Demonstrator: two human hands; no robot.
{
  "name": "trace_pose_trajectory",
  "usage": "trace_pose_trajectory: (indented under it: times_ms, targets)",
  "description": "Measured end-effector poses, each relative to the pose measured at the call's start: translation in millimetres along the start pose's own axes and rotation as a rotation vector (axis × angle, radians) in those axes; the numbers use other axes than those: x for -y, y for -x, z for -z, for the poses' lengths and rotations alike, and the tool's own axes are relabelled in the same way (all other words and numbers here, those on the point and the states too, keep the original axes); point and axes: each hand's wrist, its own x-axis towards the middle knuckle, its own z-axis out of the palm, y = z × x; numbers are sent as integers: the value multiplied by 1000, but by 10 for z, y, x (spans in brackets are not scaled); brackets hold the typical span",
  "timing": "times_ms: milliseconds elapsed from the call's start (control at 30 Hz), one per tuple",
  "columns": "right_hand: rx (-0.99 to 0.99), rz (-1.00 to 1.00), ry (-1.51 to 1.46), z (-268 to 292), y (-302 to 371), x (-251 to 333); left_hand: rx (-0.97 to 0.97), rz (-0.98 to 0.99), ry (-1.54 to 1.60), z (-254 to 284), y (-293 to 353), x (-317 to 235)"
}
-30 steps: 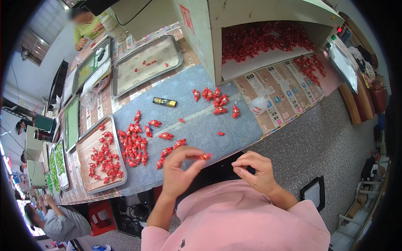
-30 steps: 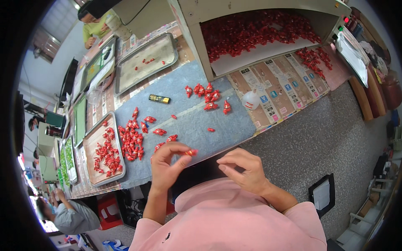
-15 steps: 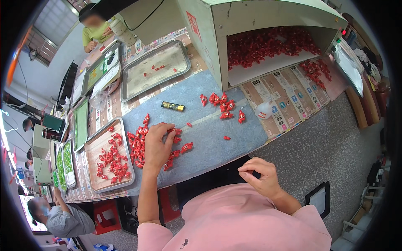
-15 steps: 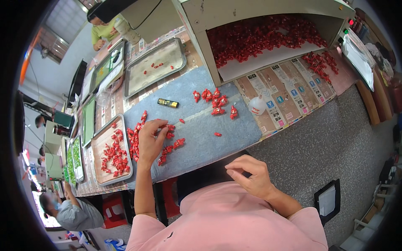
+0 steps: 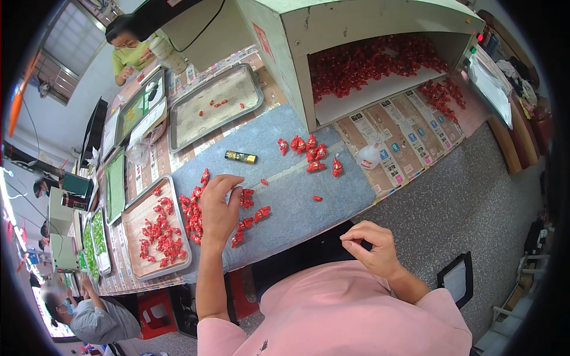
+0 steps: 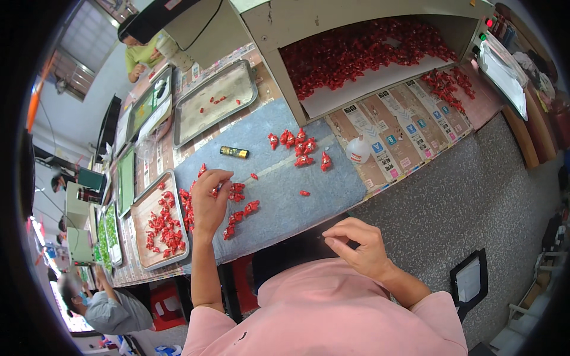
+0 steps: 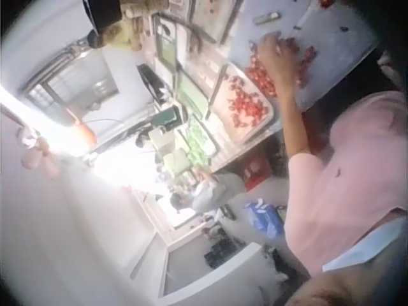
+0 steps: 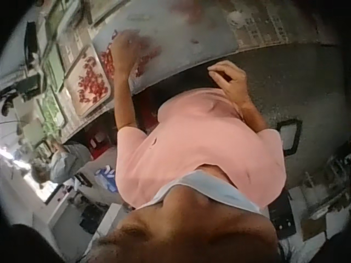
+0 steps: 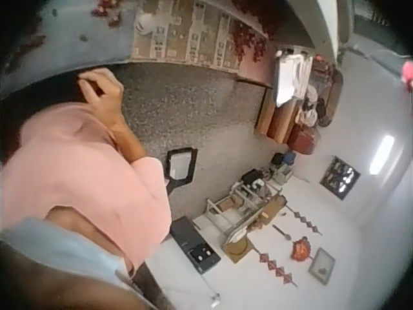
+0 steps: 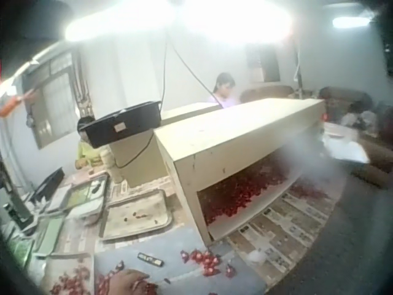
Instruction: The person assembles small red candy items by hand. They pick up a red candy piece, apply a small amount of liquid from a white bottle, and then attach another piece to form a complete unit. The finished items are placed on a tray on the table.
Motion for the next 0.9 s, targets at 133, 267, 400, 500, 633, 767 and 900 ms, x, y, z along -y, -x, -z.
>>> trace_pose_trajectory:
  times_ms: [133,267,400,500,633,767,900]
  targets:
    - [-13,-15,7,37,41,-15,-8,37,-7,-17,-52,65]
    - [-23,-34,2,42,64,-35,40,42,-57,26,-36,73]
    - [-21,-47,-15,39,58,-26,98,22,-129,0,16,42]
    - [-19,-37,-25,34,61,-38,124,83,-101,-28,45,63]
    - [4,-20,-23,20,15,4,143,111,-89,-37,46,79]
    - [50,106,-1,-89,-140,45,160,126,-48,-21,52,70]
    - [71,228,64,-311,-397,13,205,173,-13,-1,42,48]
